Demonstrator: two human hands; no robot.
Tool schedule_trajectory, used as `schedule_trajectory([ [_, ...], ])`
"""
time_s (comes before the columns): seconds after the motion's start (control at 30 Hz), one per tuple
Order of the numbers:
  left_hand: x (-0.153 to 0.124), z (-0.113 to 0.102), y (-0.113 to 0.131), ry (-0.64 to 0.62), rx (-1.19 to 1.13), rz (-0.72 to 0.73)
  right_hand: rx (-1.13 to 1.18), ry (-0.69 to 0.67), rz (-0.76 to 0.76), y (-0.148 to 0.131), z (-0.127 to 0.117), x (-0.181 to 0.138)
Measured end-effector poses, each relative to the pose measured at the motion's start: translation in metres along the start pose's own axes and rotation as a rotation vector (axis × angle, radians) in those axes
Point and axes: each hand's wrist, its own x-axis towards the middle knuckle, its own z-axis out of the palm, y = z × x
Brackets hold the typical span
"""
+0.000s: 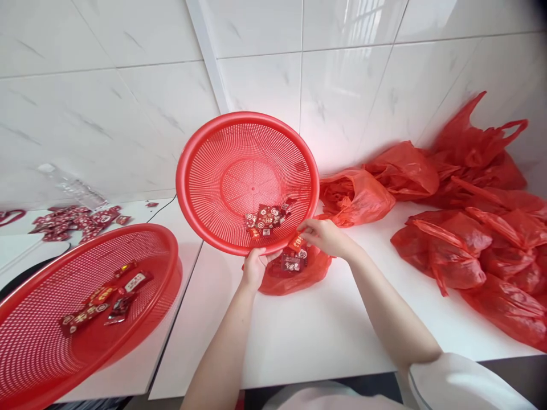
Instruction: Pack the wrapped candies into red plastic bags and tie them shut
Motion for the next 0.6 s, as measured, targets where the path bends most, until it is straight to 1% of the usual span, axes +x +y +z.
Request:
schedule_trajectory([
  [0.07, 0.002, -0.004, 0.001, 0.008, -0.006, 0.034, -0.014, -0.087, 0.030, 0.000, -0.001, -0.001],
  [0.13, 0.004, -0.006, 0.002, 0.018, -0.006, 0.052, -0.052, -0.111, 0.055, 0.000, 0.001, 0.000],
  [0.23, 0.003, -0.005, 0.003, 0.024, -0.004, 0.056, -0.138, 0.000, 0.050, 0.000, 0.004, 0.001],
  [0.33, 0.000, 0.001, 0.004, 0.014, -0.004, 0.043, -0.164, 0.104, -0.033, -0.003, 0.006, 0.001],
  [0.4, -0.004, 0.006, 0.002, -0.006, -0.001, 0.015, -0.158, 0.119, -0.104, -0.006, 0.009, 0.001],
  [0.5, -0.010, 0.014, -0.005, -0.038, 0.006, -0.034, -0.207, 0.079, -0.175, -0.010, 0.018, 0.001],
  [0.6, -0.016, 0.019, -0.015, -0.086, 0.013, -0.095, -0.289, -0.032, -0.205, -0.012, 0.030, 0.001],
])
